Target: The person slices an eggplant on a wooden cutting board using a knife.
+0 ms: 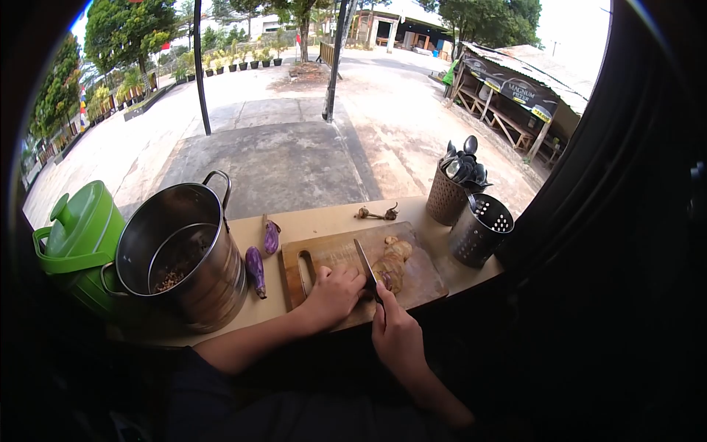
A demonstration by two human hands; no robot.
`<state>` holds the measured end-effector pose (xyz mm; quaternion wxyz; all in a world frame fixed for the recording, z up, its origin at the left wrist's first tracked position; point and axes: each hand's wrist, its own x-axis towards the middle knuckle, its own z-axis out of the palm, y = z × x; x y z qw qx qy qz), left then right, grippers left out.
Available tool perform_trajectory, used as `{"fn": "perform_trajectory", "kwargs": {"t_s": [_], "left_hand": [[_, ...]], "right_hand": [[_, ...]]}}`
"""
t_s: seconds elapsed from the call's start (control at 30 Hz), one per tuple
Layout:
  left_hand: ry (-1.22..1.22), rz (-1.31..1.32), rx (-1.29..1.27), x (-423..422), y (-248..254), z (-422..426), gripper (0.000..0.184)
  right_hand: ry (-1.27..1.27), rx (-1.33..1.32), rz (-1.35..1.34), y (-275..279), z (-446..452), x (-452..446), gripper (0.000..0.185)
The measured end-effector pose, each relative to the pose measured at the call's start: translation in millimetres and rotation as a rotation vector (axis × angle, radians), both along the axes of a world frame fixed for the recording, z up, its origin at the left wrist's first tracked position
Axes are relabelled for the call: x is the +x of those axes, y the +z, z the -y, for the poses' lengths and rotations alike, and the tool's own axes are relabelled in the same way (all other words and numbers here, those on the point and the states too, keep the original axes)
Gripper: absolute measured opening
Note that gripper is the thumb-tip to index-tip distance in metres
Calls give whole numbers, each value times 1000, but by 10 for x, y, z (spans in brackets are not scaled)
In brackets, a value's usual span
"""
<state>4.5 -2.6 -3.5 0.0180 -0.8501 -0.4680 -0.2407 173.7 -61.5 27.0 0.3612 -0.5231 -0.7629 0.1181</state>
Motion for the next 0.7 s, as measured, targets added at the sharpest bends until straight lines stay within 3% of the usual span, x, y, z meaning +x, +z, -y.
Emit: {"fn": "perform_trajectory", "kwargs": {"t_s": [0.57, 0.7], "left_hand": [[11, -13, -8, -1, -10, -2, 15], [33, -18, -11, 1, -10, -1, 15]], "right_hand": [[-70, -43, 164, 1, 190, 44, 41], [-44, 20, 89, -31, 51, 21, 40]]}}
